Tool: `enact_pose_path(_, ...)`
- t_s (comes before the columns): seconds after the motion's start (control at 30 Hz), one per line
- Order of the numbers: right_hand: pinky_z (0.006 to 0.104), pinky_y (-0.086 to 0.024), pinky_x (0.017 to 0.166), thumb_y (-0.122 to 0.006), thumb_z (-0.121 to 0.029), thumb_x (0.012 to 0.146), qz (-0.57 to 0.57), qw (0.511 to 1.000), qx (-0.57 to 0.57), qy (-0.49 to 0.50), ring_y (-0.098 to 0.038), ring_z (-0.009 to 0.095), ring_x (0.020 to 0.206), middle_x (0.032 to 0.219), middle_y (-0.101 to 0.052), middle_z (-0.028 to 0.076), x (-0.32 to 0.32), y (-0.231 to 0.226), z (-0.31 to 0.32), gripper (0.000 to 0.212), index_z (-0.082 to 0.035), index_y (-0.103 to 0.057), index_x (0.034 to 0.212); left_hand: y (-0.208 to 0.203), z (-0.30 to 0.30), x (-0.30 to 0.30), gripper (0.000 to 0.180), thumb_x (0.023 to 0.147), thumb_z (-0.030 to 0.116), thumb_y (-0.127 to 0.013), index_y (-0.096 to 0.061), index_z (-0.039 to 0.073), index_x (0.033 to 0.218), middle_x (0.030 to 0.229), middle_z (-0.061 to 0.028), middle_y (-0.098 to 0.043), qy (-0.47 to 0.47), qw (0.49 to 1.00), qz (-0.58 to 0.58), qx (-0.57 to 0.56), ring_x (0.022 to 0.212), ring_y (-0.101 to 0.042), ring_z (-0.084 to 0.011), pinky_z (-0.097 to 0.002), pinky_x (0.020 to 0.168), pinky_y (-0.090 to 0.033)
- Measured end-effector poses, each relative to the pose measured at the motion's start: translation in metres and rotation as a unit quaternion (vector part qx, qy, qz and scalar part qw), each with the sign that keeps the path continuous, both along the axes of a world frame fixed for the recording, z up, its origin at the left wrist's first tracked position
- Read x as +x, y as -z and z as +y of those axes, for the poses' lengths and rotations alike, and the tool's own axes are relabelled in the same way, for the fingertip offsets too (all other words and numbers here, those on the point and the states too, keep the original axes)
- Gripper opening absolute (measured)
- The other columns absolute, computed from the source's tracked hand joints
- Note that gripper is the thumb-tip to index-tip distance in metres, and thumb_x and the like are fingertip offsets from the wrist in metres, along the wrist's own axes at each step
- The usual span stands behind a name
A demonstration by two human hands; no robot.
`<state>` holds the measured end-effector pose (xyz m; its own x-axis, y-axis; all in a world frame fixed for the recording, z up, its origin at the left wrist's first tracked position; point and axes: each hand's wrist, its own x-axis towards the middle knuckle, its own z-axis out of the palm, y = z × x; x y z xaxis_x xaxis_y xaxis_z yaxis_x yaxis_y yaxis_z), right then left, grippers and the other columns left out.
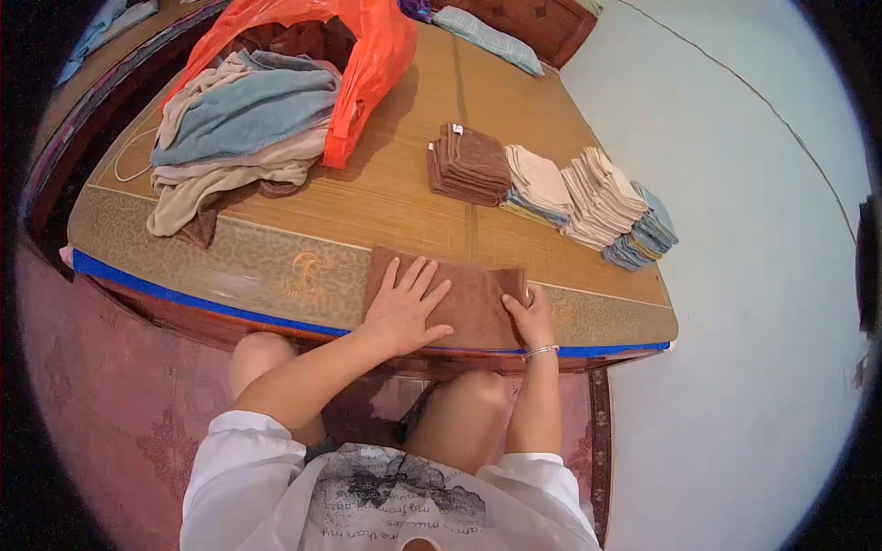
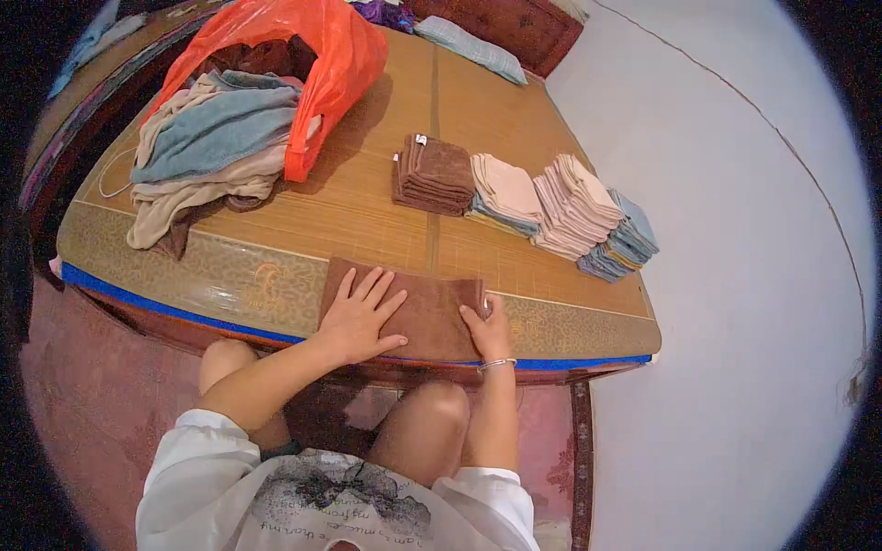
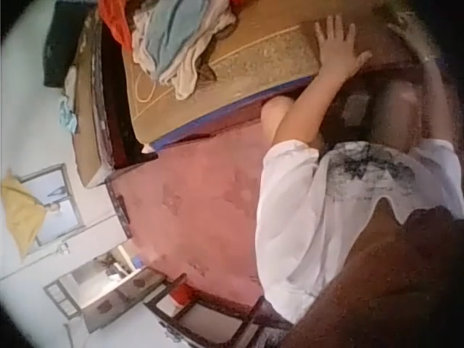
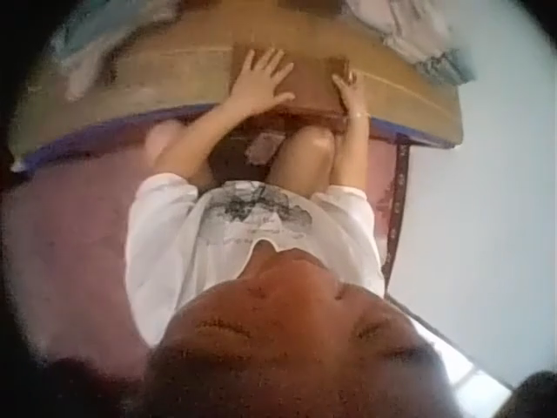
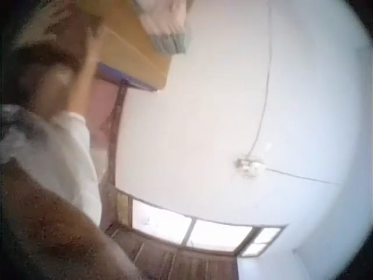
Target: The person takes towels from a pile, folds each towel by hand, and stacks them into organized piles on the bed.
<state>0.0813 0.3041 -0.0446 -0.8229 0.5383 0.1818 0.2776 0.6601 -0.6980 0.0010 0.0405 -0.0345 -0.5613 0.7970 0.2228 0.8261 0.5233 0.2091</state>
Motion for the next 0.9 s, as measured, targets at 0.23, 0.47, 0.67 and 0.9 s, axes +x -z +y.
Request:
enact_pose_path(0.23,0.0259,-0.045,0.083,-0.058,0.008,0.077,0.187,0.919,-0.347,-0.017,-0.056,0.016,0.098,0.110,-0.058,0.010,-0.004,-0.023,-0.021,0.056,-0.003,-0.040,0.130,-0.001,-0.005,0.000,0.072,0.086,0.061,-0.038,-0.031,0.015,0.141,0.149,-0.0144,-0.019,-0.005,1.000,-0.010,-0.015,0.139,-0.010,-0.0278,-0.0508,0.110,-0.003)
enact_pose_path(0.47,0.0237,-0.043,0.080,-0.051,0.011,0.077,0.096,0.985,-0.142,0.014,-0.052,0.013,0.098,0.115,-0.051,0.008,-0.004,-0.005,-0.003,0.054,-0.002,-0.042,0.128,0.003,-0.002,-0.001,0.073,0.086,0.063,-0.036,-0.031,0.016,0.141,0.149,-0.0138,-0.019,-0.008,1.000,0.000,-0.017,0.139,-0.010,-0.0279,-0.0509,0.110,-0.003)
enact_pose_path(0.67,0.0295,-0.043,0.087,-0.055,0.002,0.081,0.161,0.984,-0.061,0.039,-0.054,0.021,0.104,0.121,-0.052,0.012,-0.005,-0.013,-0.016,0.045,-0.001,-0.045,0.126,-0.006,-0.003,-0.001,0.074,0.086,0.064,-0.035,-0.028,0.017,0.142,0.149,-0.0135,-0.018,-0.011,0.999,-0.008,-0.049,0.139,-0.009,-0.0276,-0.0508,0.110,-0.002)
enact_pose_path(0.9,0.0461,-0.023,0.106,-0.052,-0.030,0.088,0.020,0.946,0.276,-0.166,-0.034,0.034,0.127,0.137,-0.039,0.016,-0.018,-0.007,-0.084,0.050,-0.006,-0.043,0.131,0.001,0.000,-0.001,0.076,0.084,0.064,-0.038,-0.030,0.015,0.141,0.148,-0.0138,-0.019,-0.011,0.999,0.003,-0.036,0.139,-0.010,-0.0280,-0.0514,0.110,-0.003)
